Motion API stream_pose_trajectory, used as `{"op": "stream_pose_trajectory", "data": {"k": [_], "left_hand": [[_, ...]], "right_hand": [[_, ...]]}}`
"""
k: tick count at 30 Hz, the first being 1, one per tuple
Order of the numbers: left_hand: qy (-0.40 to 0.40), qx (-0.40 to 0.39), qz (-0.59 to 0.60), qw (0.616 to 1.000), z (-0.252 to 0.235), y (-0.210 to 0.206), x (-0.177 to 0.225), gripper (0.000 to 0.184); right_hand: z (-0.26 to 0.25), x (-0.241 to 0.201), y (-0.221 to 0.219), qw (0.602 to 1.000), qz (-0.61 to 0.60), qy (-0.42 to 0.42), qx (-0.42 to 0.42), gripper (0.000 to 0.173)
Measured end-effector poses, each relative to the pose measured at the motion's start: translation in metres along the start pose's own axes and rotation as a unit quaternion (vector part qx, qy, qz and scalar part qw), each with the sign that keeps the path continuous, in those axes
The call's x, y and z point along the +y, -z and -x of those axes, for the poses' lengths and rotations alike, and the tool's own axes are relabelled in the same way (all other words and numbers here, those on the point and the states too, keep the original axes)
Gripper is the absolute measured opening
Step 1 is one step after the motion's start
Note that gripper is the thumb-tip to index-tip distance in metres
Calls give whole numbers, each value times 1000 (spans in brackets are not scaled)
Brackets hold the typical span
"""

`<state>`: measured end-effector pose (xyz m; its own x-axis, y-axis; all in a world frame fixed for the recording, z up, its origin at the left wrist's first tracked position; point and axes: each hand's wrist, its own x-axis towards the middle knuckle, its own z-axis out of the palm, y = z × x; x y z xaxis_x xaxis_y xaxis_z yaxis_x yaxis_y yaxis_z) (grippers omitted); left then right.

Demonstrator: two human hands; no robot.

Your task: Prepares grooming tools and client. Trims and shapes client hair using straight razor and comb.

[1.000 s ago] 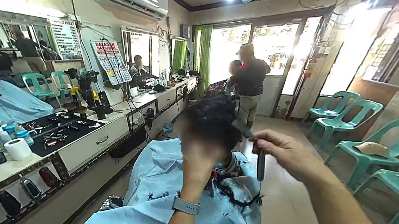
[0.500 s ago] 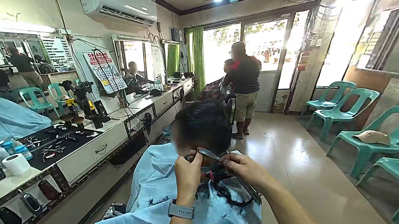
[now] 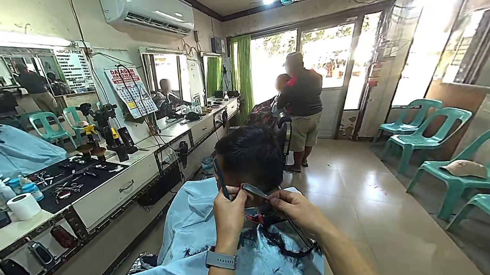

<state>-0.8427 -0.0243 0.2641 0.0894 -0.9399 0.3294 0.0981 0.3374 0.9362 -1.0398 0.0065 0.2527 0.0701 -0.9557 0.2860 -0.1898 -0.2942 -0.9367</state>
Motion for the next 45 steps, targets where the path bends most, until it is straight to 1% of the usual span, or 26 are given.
{"op": "stream_pose_trajectory", "data": {"k": [5,10,15,20,27,31,36,39,43,45], "left_hand": [[-1,-5,7,1000,-2,1,0,15],[4,-9,10,1000,-2,1,2,14],[6,-13,18,1000,-3,2,2,14],[3,-13,23,1000,-3,3,2,12],[9,-17,27,999,-4,3,3,13],[7,-21,23,999,-4,4,4,14],[11,-9,8,1000,-4,5,2,12],[13,-23,21,999,-3,5,4,10],[14,-29,35,999,-3,5,4,11],[14,-29,34,999,-4,6,4,12]], "right_hand": [[0,3,-1,999,-18,5,29,20],[1,3,-5,1000,-19,0,17,20],[1,5,-6,998,-38,12,39,19],[3,5,-9,999,-29,-1,27,19],[4,9,-9,997,-55,-2,48,19],[6,8,-9,998,-34,-2,46,20],[7,-6,-7,999,38,11,21,21],[4,-7,-6,997,64,14,31,22],[2,-6,-4,997,56,22,53,22],[2,-4,-4,997,50,24,51,21]]}}
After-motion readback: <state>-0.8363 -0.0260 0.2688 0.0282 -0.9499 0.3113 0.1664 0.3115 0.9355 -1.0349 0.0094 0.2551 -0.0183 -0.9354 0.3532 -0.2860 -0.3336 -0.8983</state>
